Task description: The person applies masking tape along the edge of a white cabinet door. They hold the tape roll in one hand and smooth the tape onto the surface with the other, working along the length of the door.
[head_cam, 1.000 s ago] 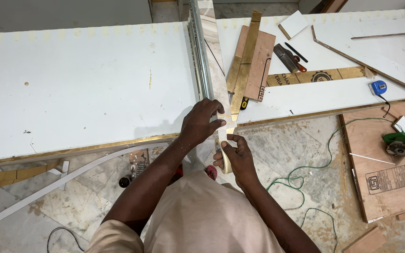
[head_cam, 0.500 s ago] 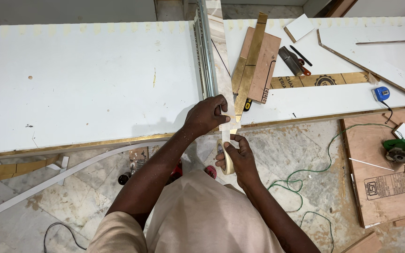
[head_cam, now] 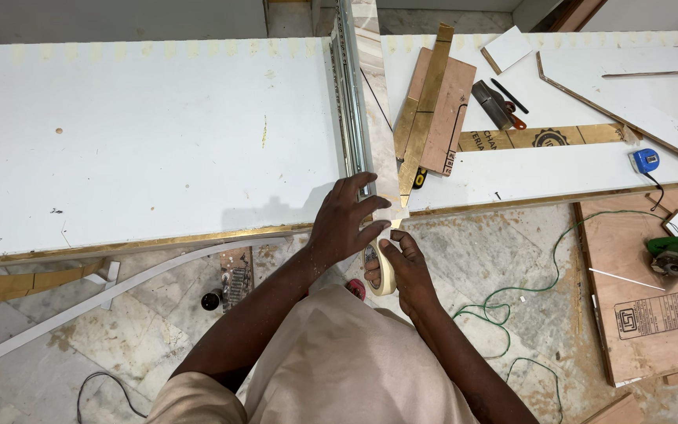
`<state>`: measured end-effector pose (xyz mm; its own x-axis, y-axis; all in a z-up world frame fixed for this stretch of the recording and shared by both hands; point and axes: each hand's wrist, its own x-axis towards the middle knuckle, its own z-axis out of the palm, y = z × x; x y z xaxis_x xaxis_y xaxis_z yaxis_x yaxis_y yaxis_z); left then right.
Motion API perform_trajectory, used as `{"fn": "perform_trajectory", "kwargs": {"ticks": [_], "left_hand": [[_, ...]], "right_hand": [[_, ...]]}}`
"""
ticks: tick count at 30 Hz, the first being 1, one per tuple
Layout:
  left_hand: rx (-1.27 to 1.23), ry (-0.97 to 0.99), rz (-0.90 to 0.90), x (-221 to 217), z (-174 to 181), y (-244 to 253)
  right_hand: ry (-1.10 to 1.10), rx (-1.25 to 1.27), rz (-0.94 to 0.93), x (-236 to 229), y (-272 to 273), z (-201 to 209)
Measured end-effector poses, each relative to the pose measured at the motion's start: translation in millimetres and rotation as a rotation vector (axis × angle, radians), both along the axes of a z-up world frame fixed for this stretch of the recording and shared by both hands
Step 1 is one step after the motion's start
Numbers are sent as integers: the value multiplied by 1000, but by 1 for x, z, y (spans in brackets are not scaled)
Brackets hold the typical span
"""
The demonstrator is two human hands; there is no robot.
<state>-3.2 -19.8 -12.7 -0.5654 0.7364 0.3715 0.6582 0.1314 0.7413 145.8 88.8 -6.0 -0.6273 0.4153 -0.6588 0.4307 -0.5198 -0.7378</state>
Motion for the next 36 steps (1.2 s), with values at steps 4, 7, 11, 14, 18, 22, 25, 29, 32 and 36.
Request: {"fn": "perform_trajectory", "kwargs": {"ticks": [4, 7, 11, 14, 18, 22, 25, 29, 32, 36], "left_hand": [[-18, -11, 25, 8, -6, -3], [-24, -11, 21, 7, -11, -1], [-40, 0, 9, 6, -14, 1], [-41, 26, 4, 6, -17, 2], [-41, 68, 2, 6, -21, 3], [-48, 86, -6, 5, -26, 2], [-70, 92, -12, 4, -29, 5], [-82, 111, -24, 2, -31, 4], [-76, 128, -32, 1, -30, 4], [-97, 141, -37, -1, -28, 4]], "right_hand": [[27, -15, 13, 0, 1, -6], [27, -11, 34, 0, 3, -10], [32, -25, 57, -2, 6, -16], [15, -33, 57, -4, 8, -20], [16, -24, 67, -5, 11, -26], [36, -24, 86, -6, 12, -32], [36, -31, 98, -6, 13, -34], [20, -46, 90, -8, 12, -33], [23, -73, 68, -11, 10, -31], [48, -97, 19, -12, 5, -29]]}}
